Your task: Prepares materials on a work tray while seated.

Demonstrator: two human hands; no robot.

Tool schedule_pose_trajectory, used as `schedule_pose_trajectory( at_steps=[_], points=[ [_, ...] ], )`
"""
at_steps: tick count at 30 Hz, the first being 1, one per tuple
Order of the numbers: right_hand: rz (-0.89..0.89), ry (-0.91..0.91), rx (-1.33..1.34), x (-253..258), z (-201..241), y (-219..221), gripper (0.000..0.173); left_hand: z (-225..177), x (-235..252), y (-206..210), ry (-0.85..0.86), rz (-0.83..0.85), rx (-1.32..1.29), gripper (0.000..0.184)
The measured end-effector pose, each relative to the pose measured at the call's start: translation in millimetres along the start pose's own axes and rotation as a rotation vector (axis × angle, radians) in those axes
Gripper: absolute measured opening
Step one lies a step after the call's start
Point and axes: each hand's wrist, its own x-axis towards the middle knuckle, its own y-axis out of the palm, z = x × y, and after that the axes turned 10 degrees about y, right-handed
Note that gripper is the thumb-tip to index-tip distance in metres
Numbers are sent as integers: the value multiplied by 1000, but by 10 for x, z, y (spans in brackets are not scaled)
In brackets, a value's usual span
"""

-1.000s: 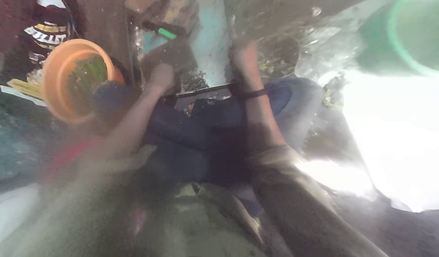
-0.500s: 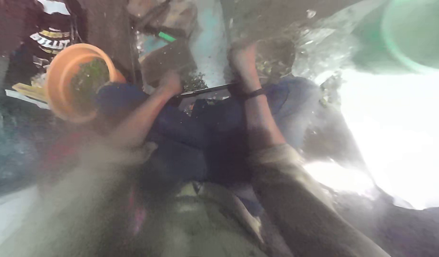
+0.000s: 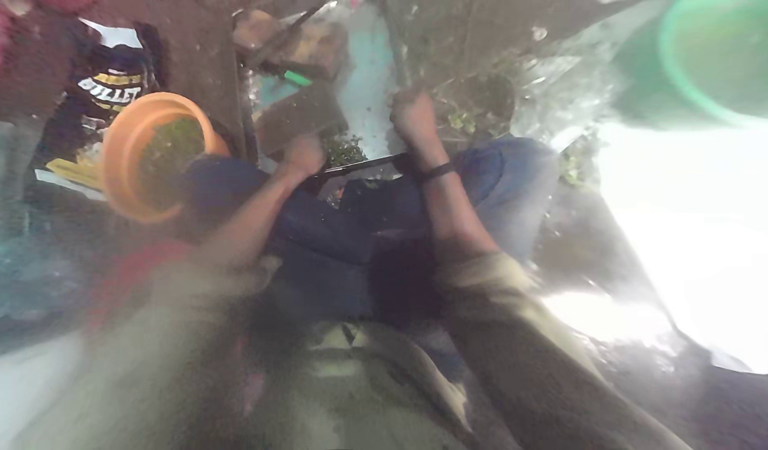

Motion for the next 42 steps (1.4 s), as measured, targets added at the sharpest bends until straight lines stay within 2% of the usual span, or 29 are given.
schedule_pose_trajectory(
  at_steps=[5, 10, 12, 15, 17, 19, 21, 27, 31, 35, 38, 42],
  points=[
    [-24, 6, 13, 53, -51, 29, 43, -30, 36, -92, -64, -33, -63, 33],
    [-44, 35, -13, 46, -30, 23, 44, 315, 133, -145, 77, -7, -291, 26],
    [-46, 47, -41, 30, -10, 6, 43, 333, 86, -246, 55, -12, -321, 27],
    [-47, 41, -37, 77, -42, 25, 40, 309, -2, -395, 0, -89, -432, 29],
    [-43, 33, -9, 94, -47, 26, 39, 308, -33, -469, 46, -184, -461, 26],
    [-59, 19, 32, 101, -63, 47, 39, 365, 3, -467, 95, -269, -465, 24],
    [-56, 19, 30, 71, -43, 30, 40, 392, 32, -453, 102, -282, -444, 24],
    [-64, 4, 1, 75, -23, 44, 40, 205, 68, -216, 6, -50, -86, 22],
    [-51, -9, -3, 86, -22, 26, 42, 116, 63, -146, -23, 12, -18, 24],
    [-46, -42, 98, 78, -38, 36, 38, -10, 1, -115, -13, 147, 42, 29],
    [-37, -2, 79, 73, -28, 43, 38, 93, 95, -39, 69, 104, 8, 30],
    [-60, 36, 35, 67, -28, 40, 42, 145, 162, -18, 228, -44, -115, 22]
  ],
)
